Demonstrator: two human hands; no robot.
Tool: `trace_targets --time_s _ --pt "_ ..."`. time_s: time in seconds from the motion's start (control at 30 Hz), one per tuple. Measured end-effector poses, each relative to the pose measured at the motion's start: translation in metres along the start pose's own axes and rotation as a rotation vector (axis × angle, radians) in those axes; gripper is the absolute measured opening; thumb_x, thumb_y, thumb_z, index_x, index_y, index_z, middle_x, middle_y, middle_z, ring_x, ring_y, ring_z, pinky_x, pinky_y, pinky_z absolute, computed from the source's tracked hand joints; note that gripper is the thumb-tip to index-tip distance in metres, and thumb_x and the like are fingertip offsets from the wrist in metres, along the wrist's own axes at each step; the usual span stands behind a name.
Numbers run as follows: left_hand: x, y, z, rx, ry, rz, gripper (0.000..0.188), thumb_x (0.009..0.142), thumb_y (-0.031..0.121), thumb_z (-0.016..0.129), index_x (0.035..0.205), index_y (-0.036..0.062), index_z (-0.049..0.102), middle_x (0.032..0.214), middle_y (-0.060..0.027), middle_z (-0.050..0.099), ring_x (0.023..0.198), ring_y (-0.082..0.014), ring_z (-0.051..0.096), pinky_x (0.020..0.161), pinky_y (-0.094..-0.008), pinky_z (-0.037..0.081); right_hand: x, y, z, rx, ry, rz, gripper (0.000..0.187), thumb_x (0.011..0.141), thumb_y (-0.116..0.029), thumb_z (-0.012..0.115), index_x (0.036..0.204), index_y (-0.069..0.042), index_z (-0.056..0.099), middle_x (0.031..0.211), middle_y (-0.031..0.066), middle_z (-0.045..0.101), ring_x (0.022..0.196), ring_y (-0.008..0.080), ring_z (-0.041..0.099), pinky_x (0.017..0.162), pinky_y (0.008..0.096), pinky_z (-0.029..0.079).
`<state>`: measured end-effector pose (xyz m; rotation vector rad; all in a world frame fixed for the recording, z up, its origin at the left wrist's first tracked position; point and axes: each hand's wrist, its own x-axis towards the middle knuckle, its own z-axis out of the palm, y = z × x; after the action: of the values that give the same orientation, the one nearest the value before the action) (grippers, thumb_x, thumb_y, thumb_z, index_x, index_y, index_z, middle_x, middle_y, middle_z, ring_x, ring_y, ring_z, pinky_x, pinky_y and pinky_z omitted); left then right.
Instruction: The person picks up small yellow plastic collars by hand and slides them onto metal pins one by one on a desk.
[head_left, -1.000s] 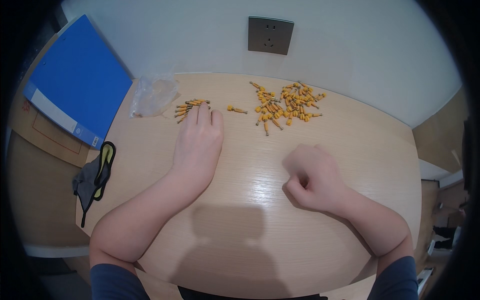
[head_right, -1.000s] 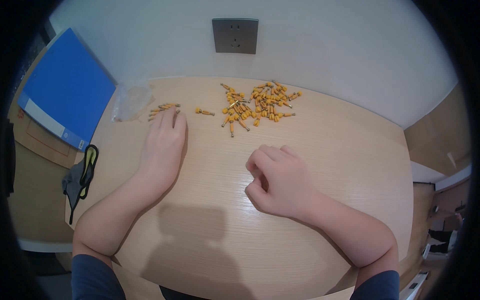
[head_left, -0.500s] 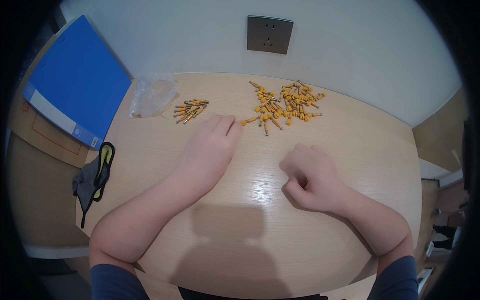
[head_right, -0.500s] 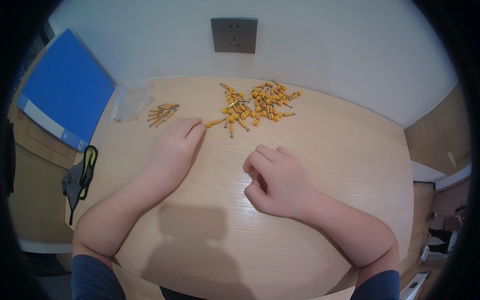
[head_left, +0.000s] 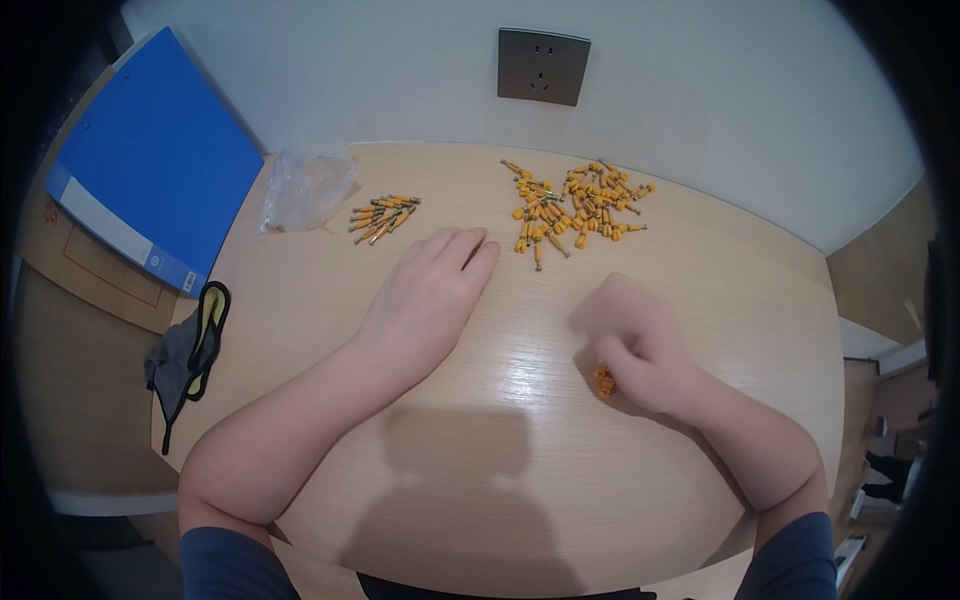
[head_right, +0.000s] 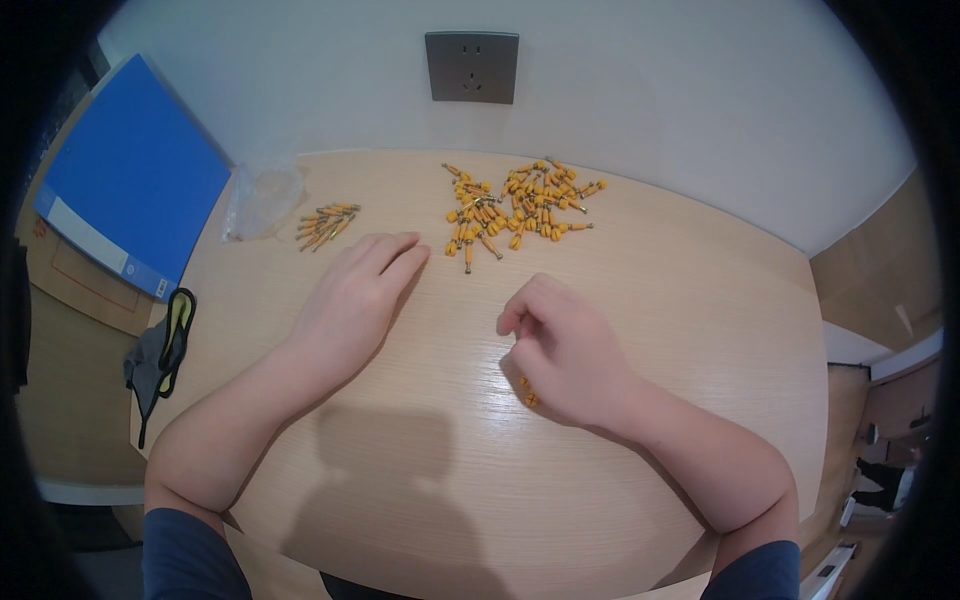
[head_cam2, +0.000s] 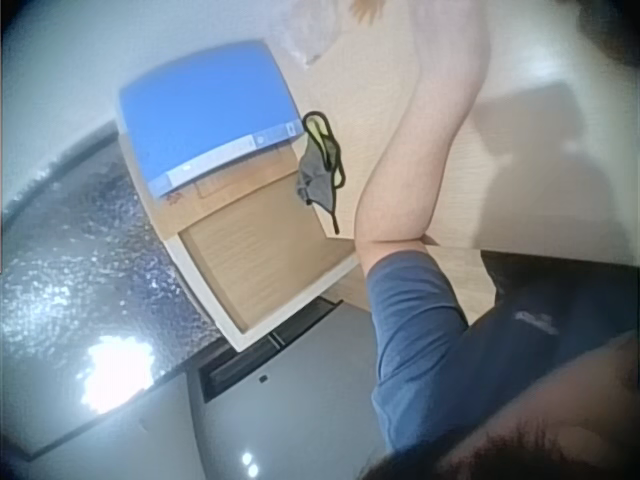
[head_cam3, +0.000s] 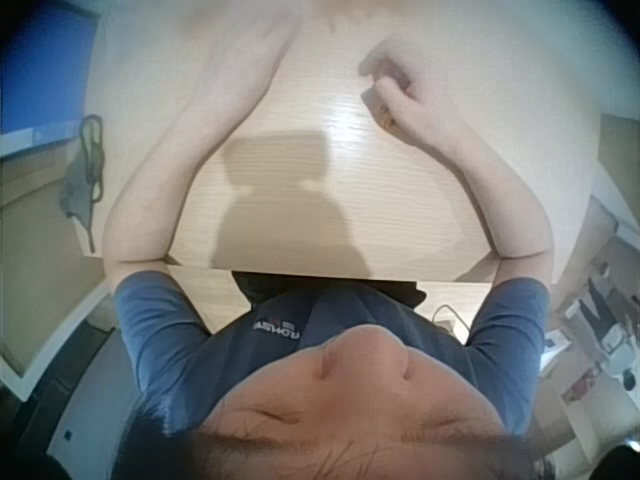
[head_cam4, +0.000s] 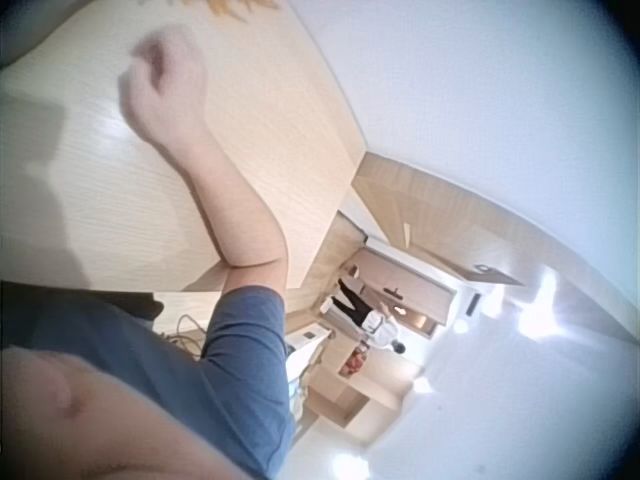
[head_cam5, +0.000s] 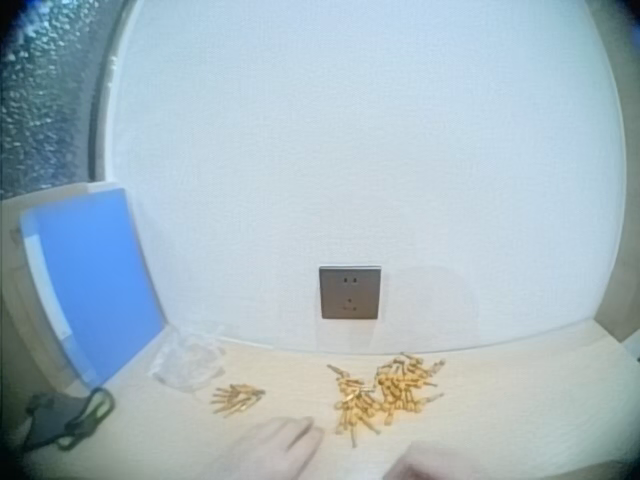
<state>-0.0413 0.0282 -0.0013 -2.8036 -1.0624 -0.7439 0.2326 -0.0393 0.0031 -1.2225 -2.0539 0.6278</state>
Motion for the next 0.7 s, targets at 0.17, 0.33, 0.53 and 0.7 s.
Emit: trace_targets --time_s 0.17,0.33,0.53,0.7 --pt "0.0 0.002 -0.003 0.037 -0.075 -0.081 0.037 0.093 -0.002 0.064 0.13 -0.0038 0.063 0.132 -0.0199 0.065 0.125 -0.0377 0.063 0.107 -0.0459 0.052 0.007 -0.004 -0.011 0.45 -0.063 0.37 0.013 0.086 0.007 0.059 0.095 -0.002 0.062 0.087 0.0062 0.06 0.082 0.0168 0.059 0.077 0.0329 0.052" --pt "0.0 0.005 -0.008 0.071 -0.088 -0.091 0.037 0.092 -0.002 0.064 0.128 -0.0034 0.064 0.13 -0.0184 0.066 0.121 -0.0364 0.063 0.103 -0.0455 0.052 0.021 -0.002 -0.033 0.213 -0.405 -0.038 0.016 0.081 -0.002 0.07 0.095 -0.006 0.062 0.093 0.0059 0.059 0.09 0.0209 0.058 0.083 0.0362 0.05" --pt "-0.001 0.004 -0.005 0.099 -0.077 -0.089 0.036 0.092 -0.001 0.064 0.128 -0.0027 0.064 0.129 -0.0166 0.067 0.12 -0.0343 0.064 0.102 -0.0442 0.052 0.023 -0.003 -0.046 0.111 -0.627 -0.107 0.033 0.075 -0.012 0.082 0.102 -0.013 0.064 0.108 0.0043 0.057 0.112 0.0261 0.053 0.107 0.0411 0.039" --pt "-0.001 0.005 -0.006 0.106 -0.084 -0.099 0.035 0.093 0.0 0.064 0.128 -0.0022 0.064 0.13 -0.0162 0.067 0.121 -0.0336 0.064 0.102 -0.0435 0.052 0.024 0.005 -0.047 0.13 -0.681 -0.156 0.031 0.079 -0.013 0.087 0.103 -0.016 0.066 0.108 0.0023 0.057 0.114 0.0248 0.053 0.11 0.0405 0.038"
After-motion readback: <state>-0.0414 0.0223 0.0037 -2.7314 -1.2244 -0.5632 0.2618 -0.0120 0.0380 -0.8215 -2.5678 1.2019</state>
